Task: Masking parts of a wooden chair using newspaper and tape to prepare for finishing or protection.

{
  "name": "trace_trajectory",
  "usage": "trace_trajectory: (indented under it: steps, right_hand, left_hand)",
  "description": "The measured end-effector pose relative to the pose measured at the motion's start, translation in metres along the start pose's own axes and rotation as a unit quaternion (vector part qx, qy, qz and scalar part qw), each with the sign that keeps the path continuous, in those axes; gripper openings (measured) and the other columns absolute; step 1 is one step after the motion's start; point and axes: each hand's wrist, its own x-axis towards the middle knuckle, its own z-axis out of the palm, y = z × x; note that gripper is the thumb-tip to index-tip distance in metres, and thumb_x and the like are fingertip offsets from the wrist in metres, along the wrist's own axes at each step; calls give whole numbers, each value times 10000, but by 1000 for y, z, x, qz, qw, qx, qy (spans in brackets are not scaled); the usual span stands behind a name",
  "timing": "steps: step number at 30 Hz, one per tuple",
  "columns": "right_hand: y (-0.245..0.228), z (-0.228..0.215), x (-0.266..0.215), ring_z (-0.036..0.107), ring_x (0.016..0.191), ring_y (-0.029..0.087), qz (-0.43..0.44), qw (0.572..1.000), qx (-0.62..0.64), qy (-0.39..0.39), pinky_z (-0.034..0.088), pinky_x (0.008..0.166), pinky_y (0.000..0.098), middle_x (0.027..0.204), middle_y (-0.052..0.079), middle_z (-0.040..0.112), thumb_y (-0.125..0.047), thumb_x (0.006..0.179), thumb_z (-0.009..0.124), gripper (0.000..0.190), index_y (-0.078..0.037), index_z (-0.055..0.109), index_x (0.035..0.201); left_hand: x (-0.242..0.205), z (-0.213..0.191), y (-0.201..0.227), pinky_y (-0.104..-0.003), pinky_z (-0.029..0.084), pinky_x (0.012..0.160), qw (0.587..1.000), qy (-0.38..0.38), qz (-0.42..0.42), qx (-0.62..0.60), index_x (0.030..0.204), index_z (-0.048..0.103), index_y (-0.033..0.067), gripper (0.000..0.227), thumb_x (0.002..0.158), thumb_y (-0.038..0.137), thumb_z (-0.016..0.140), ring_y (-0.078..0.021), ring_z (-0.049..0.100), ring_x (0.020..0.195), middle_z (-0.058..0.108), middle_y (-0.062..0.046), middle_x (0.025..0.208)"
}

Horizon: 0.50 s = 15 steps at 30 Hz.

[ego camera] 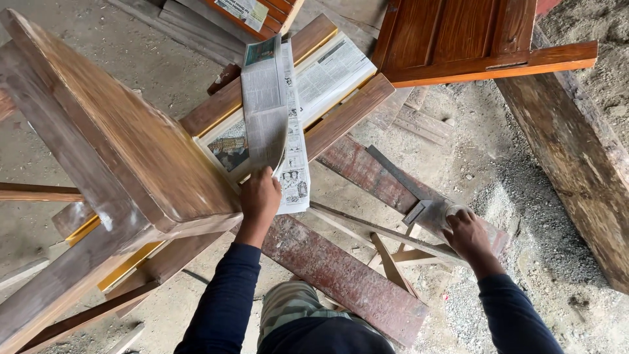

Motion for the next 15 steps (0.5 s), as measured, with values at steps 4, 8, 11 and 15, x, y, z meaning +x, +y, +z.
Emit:
trace_trajectory:
  steps: [4, 8, 11, 15]
  right_hand:
    - [11, 21, -11, 530, 1238, 307, 9, 997, 67, 39, 563, 929, 433, 1297, 119, 606, -426, 850, 731, 509, -109, 652, 1241]
    - [-4, 14, -12, 546, 1215, 352, -37, 995, 37, 80, 591, 798, 435, 1292, 135, 615, -378, 850, 709, 481, -110, 633, 1243]
    - [-69, -34, 8, 609, 1160, 331, 23, 985, 34, 168, 581, 949, 451, 1185, 127, 626, -337, 926, 682, 367, -99, 647, 1204]
    - [-191, -22, 49, 702, 1036, 317, -2, 893, 445, 68, 606, 816, 423, 1166, 159, 706, -293, 856, 747, 415, -33, 645, 1163]
  left_hand:
    - [-2, 30, -15, -480, 590, 746, 997, -24, 66, 44, 1227, 607, -9, 306, 928, 54, 614, -410, 706, 903, 662, -236, 1088]
    - [14, 10, -8, -482, 584, 709, 998, -22, 31, 42, 1274, 574, -24, 374, 919, 74, 638, -406, 707, 876, 658, -245, 1101]
    - [37, -41, 11, -481, 580, 774, 997, 66, -13, 27, 1210, 594, 61, 292, 924, 83, 647, -398, 704, 952, 670, -191, 1145]
    - [38, -75, 23, -473, 590, 744, 995, 70, -36, 61, 1266, 587, 62, 362, 909, 41, 641, -405, 700, 961, 644, -209, 1175]
